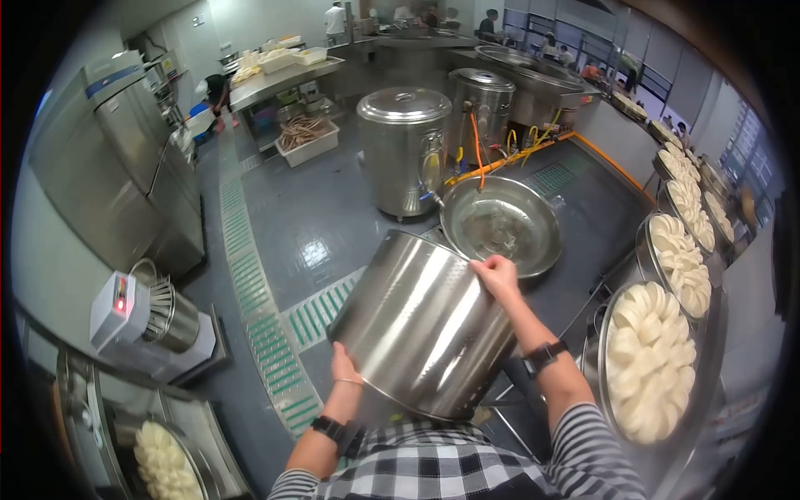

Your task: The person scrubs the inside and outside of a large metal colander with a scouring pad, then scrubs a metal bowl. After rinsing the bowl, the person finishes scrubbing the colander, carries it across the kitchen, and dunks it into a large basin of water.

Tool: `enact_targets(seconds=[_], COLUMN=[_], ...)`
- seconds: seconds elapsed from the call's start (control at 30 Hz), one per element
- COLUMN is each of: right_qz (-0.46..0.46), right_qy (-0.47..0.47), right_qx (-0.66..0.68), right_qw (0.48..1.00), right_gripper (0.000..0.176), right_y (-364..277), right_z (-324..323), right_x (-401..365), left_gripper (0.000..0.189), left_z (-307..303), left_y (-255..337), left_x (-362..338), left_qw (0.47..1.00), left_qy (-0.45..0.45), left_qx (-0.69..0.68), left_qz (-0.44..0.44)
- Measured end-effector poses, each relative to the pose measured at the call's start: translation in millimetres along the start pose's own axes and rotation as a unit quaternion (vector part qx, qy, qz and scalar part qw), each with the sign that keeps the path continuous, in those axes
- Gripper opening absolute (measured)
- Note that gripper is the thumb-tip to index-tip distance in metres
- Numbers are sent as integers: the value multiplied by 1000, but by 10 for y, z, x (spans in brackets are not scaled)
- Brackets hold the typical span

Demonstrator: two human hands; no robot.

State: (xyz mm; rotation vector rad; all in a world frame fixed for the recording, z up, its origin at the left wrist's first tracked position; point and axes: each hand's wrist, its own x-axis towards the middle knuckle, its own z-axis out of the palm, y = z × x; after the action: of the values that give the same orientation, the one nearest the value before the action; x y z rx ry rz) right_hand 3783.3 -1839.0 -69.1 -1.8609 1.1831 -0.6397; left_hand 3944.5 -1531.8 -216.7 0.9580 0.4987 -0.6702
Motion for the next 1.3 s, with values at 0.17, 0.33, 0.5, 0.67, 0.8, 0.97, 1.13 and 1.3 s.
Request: enact_targets(seconds=[0.17,0.33,0.5,0.67,0.8,0.97,1.13,1.3], right_qz=[40,96,149,159,179,169,230,248], right_qy=[122,191,241,304,329,360,355,338], right_qx=[26,42,86,49,68,-7,-1,18], right_qw=[991,976,955,938,925,917,906,908], right_gripper=[34,31,27,23,21,23,30,28], right_y=[529,1134,1475,1978,2108,2875,3249,4021], right_z=[-392,-781,-1144,-1412,-1470,-1542,-1351,-845], right_x=[834,1706,2316,2970,3556,4337,4832,5249], left_gripper=[45,45,47,51,60,63,55,60], left_z=[1361,2384,3412,4310,4758,5873,6474,6474], left_y=[-232,-802,-1367,-2067,-2991,-3193,-3575,-4096], left_x=[707,1672,2260,2861,3920,4161,4806,5473], left_qw=[995,982,953,940,927,873,834,838], left_qy=[-64,-135,-129,-120,-174,-195,-248,-195], left_qx=[66,109,266,301,296,429,478,497], left_qz=[-41,-77,-67,-111,-153,-124,-121,-114])
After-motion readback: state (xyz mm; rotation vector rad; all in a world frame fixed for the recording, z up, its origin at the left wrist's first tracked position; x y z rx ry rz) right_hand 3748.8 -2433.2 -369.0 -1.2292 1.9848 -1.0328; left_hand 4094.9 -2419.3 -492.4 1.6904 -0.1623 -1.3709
